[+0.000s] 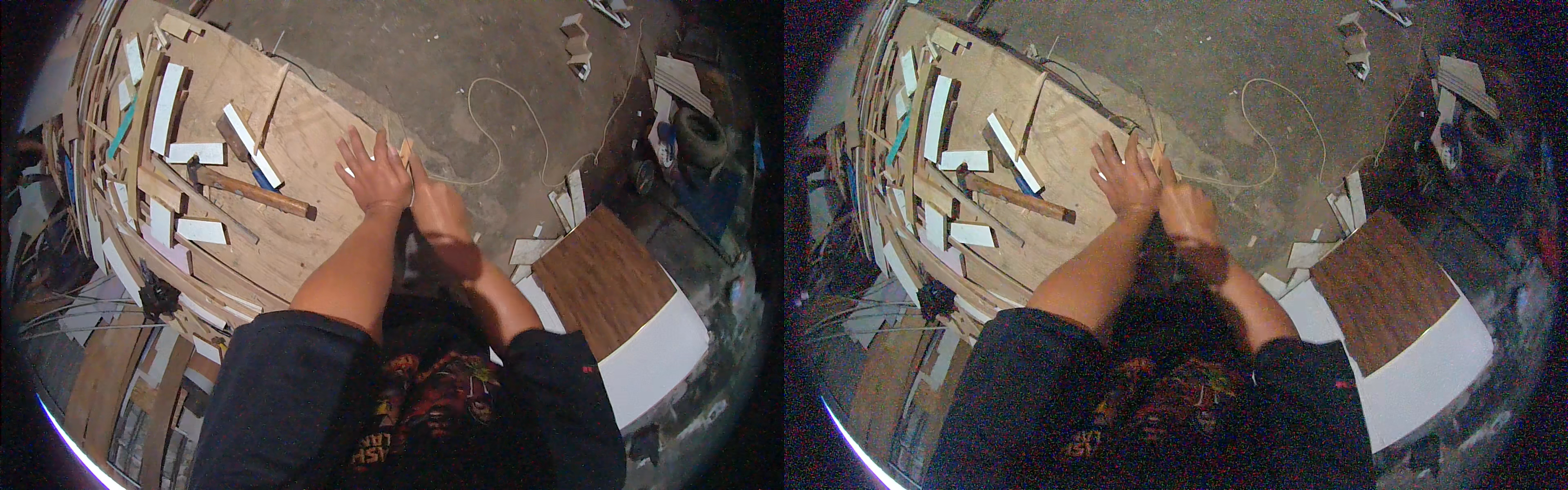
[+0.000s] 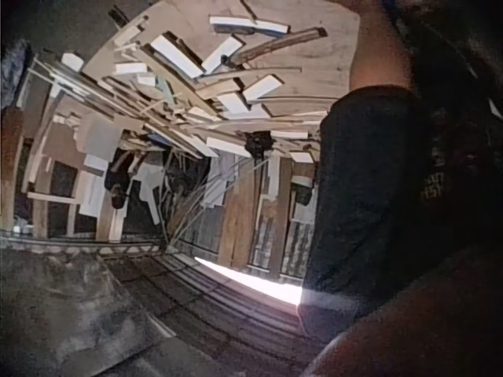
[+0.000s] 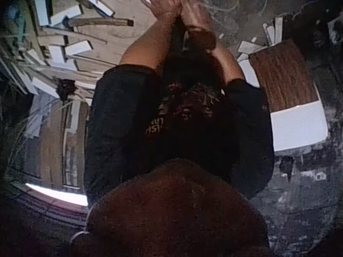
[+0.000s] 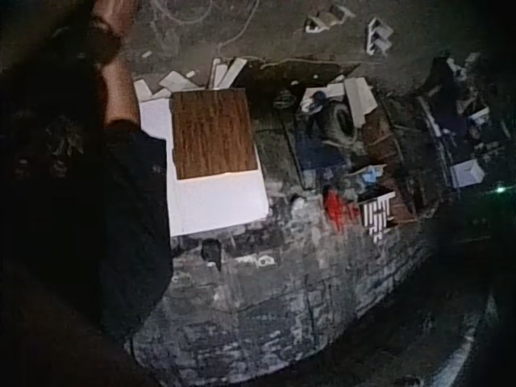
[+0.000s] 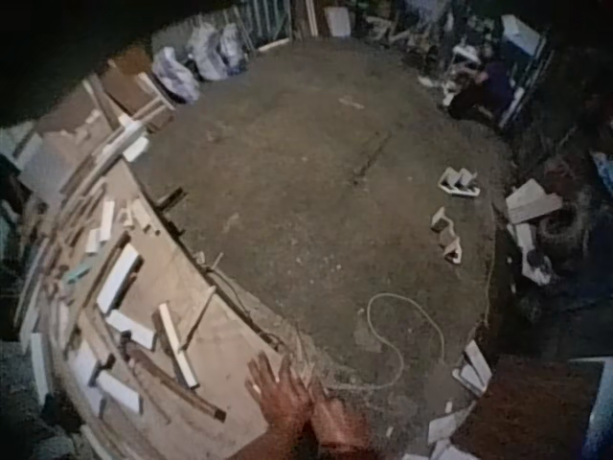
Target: The person uses a hand tool to carve and shave small pieces of wood off a thin strip while holding it against a workbench.
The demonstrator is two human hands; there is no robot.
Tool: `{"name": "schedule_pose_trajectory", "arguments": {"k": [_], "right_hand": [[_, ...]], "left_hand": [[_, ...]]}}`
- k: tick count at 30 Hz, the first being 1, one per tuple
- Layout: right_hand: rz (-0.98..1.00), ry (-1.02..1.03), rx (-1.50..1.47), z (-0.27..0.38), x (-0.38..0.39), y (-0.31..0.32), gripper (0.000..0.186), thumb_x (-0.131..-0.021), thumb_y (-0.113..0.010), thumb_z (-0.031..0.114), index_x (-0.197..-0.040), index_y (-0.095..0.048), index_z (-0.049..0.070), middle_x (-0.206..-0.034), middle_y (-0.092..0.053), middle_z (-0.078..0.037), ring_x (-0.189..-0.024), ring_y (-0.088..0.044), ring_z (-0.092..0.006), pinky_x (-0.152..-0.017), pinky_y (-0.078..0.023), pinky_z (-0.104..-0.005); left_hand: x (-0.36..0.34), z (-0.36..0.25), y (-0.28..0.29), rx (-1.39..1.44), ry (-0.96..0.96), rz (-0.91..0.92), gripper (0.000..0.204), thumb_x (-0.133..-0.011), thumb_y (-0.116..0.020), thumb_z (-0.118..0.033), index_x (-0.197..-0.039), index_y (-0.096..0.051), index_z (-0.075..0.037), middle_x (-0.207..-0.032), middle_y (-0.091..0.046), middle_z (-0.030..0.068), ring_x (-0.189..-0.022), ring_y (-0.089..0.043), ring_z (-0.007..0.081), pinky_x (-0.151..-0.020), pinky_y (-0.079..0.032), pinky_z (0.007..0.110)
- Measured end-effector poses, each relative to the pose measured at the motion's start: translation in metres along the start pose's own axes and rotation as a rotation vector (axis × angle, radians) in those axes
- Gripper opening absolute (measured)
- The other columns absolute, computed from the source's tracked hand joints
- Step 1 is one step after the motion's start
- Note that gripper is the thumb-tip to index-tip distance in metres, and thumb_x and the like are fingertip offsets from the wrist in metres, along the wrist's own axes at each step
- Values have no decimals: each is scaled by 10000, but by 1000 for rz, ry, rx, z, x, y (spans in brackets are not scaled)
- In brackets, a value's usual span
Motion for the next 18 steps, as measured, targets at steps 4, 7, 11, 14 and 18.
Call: {"name": "schedule_pose_trajectory", "arguments": {"k": [4, 7, 11, 14, 18], "right_hand": [[-99, 85, -57, -5, 17, -4, 650, -891, -580, 137, -1507, -376, 100, -777, -686, -267, -725, -698, -448, -597, -531, -566], [-45, 27, -49, -1, 22, -9, 638, -883, -576, 128, -1497, -403, 120, -775, -688, -256, -708, -697, -436, -588, -530, -559], [-129, 18, 33, -9, -3, -14, 673, -915, -538, 154, -1554, -326, 143, -756, -716, -202, -715, -732, -390, -609, -587, -535], [-27, 25, 8, -10, 41, -14, 647, -863, -588, 105, -1486, -434, 186, -815, -703, -231, -738, -699, -430, -612, -537, -555], [-84, 20, -27, -6, -3, -2, 625, -904, -560, 164, -1511, -409, 145, -752, -713, -211, -709, -733, -389, -617, -586, -539]], "left_hand": [[-1, 2, 1, -12, 4, 6, 472, -1001, -457, -342, -1451, -520, -218, -1620, -257, 186, -1511, -146, 444, -1152, -161, 666], [2, 0, 2, -32, 0, 4, 474, -1008, -443, -346, -1457, -515, -215, -1612, -265, 190, -1513, -141, 439, -1160, -151, 665], [1, -5, 0, -16, -14, 11, 468, -1019, -418, -342, -1458, -511, -212, -1610, -266, 195, -1516, -134, 438, -1160, -144, 667], [-2, 1, 6, -27, 0, -4, 463, -1019, -416, -331, -1455, -511, -205, -1608, -265, 200, -1514, -131, 443, -1156, -145, 667], [0, -2, 2, 6, -11, 27, 472, -1014, -417, -321, -1462, -504, -200, -1612, -252, 204, -1515, -119, 447, -1161, -136, 663]]}}
Point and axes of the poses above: each hand's wrist, its own x-axis away from the middle knuckle, its own y-axis out of the back of the hand, z = x × y, the point moved 6 cm from there along -x, towards the middle knuckle
